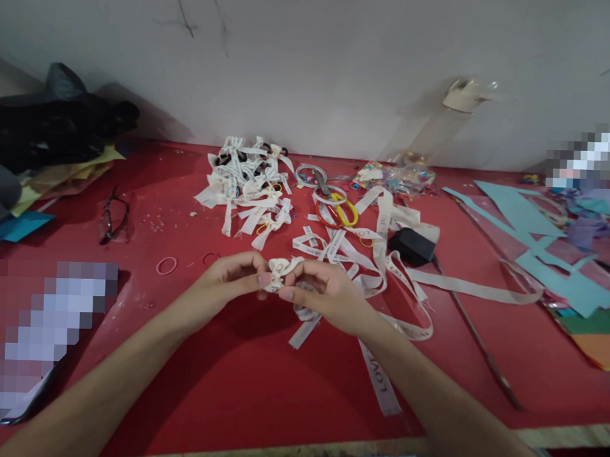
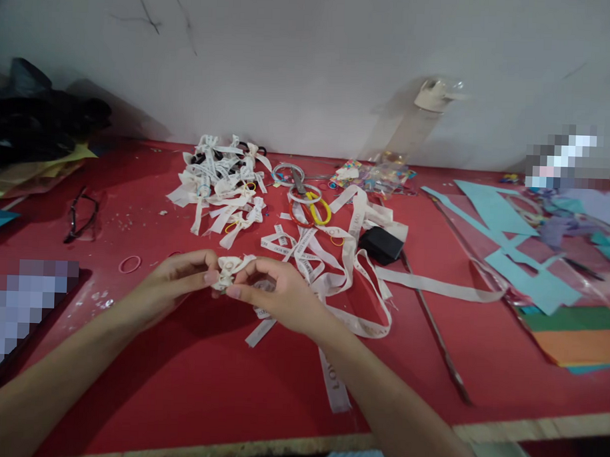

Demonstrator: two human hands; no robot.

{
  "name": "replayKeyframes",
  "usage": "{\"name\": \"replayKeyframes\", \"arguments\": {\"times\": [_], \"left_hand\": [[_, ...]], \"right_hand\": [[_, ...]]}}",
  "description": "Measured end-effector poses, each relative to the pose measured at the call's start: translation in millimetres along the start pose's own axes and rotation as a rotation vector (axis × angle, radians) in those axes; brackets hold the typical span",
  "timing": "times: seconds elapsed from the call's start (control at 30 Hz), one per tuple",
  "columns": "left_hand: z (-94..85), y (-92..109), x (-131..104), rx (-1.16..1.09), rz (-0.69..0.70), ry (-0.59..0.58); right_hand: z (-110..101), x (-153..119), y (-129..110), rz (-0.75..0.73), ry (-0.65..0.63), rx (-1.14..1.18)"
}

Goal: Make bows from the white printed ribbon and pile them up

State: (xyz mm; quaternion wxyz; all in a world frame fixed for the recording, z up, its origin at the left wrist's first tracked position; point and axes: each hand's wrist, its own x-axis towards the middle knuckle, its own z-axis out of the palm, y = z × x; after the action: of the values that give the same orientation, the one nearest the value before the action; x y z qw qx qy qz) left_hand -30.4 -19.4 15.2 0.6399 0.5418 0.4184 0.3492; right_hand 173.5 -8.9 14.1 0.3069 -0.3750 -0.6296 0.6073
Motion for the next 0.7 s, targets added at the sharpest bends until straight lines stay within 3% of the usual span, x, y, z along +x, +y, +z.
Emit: {"name": "replayKeyframes", "arguments": {"times": [0.07, 0.2, 0.27, 0.47, 0.7], "left_hand": [[0.2, 0.0, -0.7, 0.0, 0.0, -0.008], [-0.4, 1.0, -0.1, 0.056, 0.005, -0.049], [-0.5, 2.2, -0.2, 0.096, 0.0, -0.095], [0.2, 5.6, -1.7, 0.249, -0.004, -0.114], [1.2, 6.8, 0.8, 0.319, 0.072, 0.053]], "right_hand": [[0.1, -0.1, 1.6, -0.044, 0.02, 0.026], [2.2, -0.2, 5.6, -0.215, 0.245, -0.056], [3.5, -0.8, 5.4, -0.263, 0.242, -0.156], [8.1, -4.8, 1.9, -0.139, 0.01, -0.178], [12.9, -2.2, 6.1, 0.006, 0.11, 0.132]]}}
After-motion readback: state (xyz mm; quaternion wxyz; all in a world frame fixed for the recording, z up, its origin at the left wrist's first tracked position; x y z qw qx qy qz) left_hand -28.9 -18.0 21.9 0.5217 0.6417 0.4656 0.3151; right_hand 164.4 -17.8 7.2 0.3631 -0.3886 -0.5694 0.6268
